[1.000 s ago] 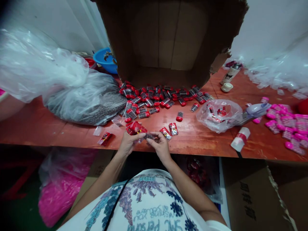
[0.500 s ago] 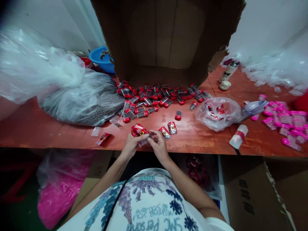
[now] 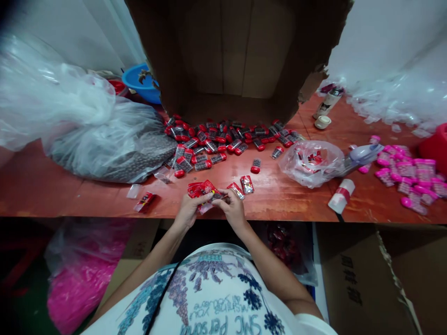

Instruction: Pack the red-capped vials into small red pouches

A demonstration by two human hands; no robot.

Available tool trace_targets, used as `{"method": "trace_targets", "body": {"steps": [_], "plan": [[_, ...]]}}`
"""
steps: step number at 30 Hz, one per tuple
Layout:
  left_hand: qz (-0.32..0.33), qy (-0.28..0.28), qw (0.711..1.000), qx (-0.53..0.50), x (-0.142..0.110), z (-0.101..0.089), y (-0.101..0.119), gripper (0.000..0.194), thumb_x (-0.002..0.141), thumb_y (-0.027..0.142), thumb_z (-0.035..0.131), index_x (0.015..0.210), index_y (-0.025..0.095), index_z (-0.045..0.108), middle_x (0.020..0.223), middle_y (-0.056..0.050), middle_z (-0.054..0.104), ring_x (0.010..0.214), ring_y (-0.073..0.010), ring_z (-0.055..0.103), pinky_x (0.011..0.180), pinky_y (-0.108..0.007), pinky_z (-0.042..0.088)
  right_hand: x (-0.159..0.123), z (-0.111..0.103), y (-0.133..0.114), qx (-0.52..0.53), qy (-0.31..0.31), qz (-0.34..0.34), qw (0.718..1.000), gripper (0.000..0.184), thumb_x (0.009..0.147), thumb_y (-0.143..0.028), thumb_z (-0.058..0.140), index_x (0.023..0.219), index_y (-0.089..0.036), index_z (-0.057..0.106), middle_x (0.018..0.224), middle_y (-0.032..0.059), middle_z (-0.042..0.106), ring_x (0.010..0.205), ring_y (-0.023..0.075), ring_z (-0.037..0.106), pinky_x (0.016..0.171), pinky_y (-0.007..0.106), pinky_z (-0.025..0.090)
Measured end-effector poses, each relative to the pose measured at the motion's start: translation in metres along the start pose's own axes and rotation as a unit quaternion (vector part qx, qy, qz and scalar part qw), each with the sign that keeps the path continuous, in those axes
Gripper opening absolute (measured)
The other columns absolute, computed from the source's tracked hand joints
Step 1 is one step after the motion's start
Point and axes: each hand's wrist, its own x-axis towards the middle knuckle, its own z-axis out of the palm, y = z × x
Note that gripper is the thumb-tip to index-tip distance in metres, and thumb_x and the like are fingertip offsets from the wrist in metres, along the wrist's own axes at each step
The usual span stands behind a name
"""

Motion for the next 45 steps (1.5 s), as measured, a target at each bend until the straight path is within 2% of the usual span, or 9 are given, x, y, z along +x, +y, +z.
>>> {"method": "trace_targets", "body": {"steps": [8,13,17,20,26,30,36,41,45], "plan": [[-0.077,-0.012,0.996,-0.039,0.008,0.003,-0.017,0.031,0.054,0.017,0.083,0.082,0.011,0.071,0.075,-0.007,0.073,0.065,-0.0177,0.067,0.066,-0.028,0.054,0.004,-0.027,0.002,-0.122,0.062,-0.016,0.99,0.03,0.071,-0.039,0.071,0.092,-0.019,0.068,0.079,0.0004,0.062,0.062,0.0131,0.054,0.06,0.026,0.047],[-0.101,0.036,0.989,-0.099,0.011,0.004,-0.015,0.04,0.05,0.007,0.081,0.087,0.013,0.07,0.079,-0.007,0.074,0.07,-0.0194,0.069,0.067,-0.03,0.055,0.006,-0.048,-0.005,-0.279,0.152,-0.084,0.944,0.031,0.078,-0.041,0.064,0.102,-0.022,0.068,0.102,0.0064,0.058,0.084,0.019,0.059,0.077,0.032,0.049],[-0.069,0.017,0.995,-0.072,0.011,0.009,-0.015,0.023,0.051,0.011,0.081,0.071,0.011,0.068,0.065,-0.004,0.07,0.058,-0.0151,0.065,0.057,-0.024,0.052,0.001,-0.03,-0.012,-0.226,0.043,-0.082,0.97,0.027,0.08,-0.036,0.063,0.103,-0.022,0.066,0.093,0.0037,0.063,0.07,0.0149,0.059,0.068,0.027,0.05],[-0.04,0.0,0.998,-0.054,0.011,0.014,-0.014,0.02,0.052,0.012,0.081,0.068,0.011,0.069,0.062,-0.002,0.068,0.054,-0.0128,0.062,0.054,-0.022,0.05,0.001,-0.015,-0.014,-0.183,-0.023,-0.089,0.979,0.026,0.085,-0.029,0.057,0.11,-0.024,0.062,0.094,0.0018,0.068,0.081,0.0159,0.063,0.073,0.026,0.051],[-0.017,0.014,0.995,-0.099,0.013,0.021,-0.012,0.026,0.05,0.012,0.083,0.072,0.012,0.069,0.067,-0.002,0.07,0.059,-0.0133,0.064,0.059,-0.022,0.052,0.015,-0.015,-0.021,-0.323,-0.078,-0.173,0.927,0.033,0.092,-0.022,0.045,0.123,-0.025,0.057,0.11,0.0051,0.069,0.095,0.0181,0.066,0.082,0.028,0.049],[-0.006,0.048,0.991,-0.123,0.015,0.023,-0.008,0.029,0.049,0.01,0.083,0.074,0.012,0.069,0.068,-0.002,0.071,0.061,-0.0139,0.066,0.063,-0.024,0.054,0.043,-0.041,-0.026,-0.408,-0.125,-0.186,0.885,0.034,0.091,-0.025,0.046,0.122,-0.029,0.059,0.1,0.0036,0.072,0.088,0.0208,0.066,0.078,0.031,0.051],[-0.04,0.107,0.978,-0.173,0.02,0.01,0.002,0.02,0.055,0.0,0.076,0.068,0.011,0.067,0.064,-0.002,0.069,0.057,-0.0134,0.065,0.059,-0.023,0.055,0.112,-0.12,-0.021,-0.546,-0.019,-0.16,0.823,0.044,0.081,-0.007,0.048,0.12,-0.023,0.063,0.132,0.0103,0.056,0.115,0.0267,0.051,0.099,0.045,0.038],[-0.106,0.141,0.963,-0.203,0.02,0.003,0.007,0.015,0.065,-0.004,0.069,0.069,0.01,0.066,0.064,-0.004,0.068,0.057,-0.0142,0.066,0.057,-0.024,0.056,0.122,-0.153,-0.011,-0.599,-0.06,-0.16,0.782,0.042,0.083,-0.007,0.044,0.116,-0.023,0.065,0.121,0.0109,0.061,0.113,0.0262,0.052,0.097,0.042,0.04],[-0.153,0.158,0.946,-0.236,0.022,0.003,0.012,0.014,0.074,-0.001,0.064,0.066,0.011,0.063,0.061,-0.002,0.066,0.052,-0.0114,0.064,0.052,-0.022,0.055,0.095,-0.141,-0.013,-0.548,-0.022,-0.154,0.822,0.03,0.087,-0.021,0.047,0.11,-0.018,0.066,0.111,0.0138,0.062,0.105,0.0275,0.054,0.093,0.043,0.041]]}}
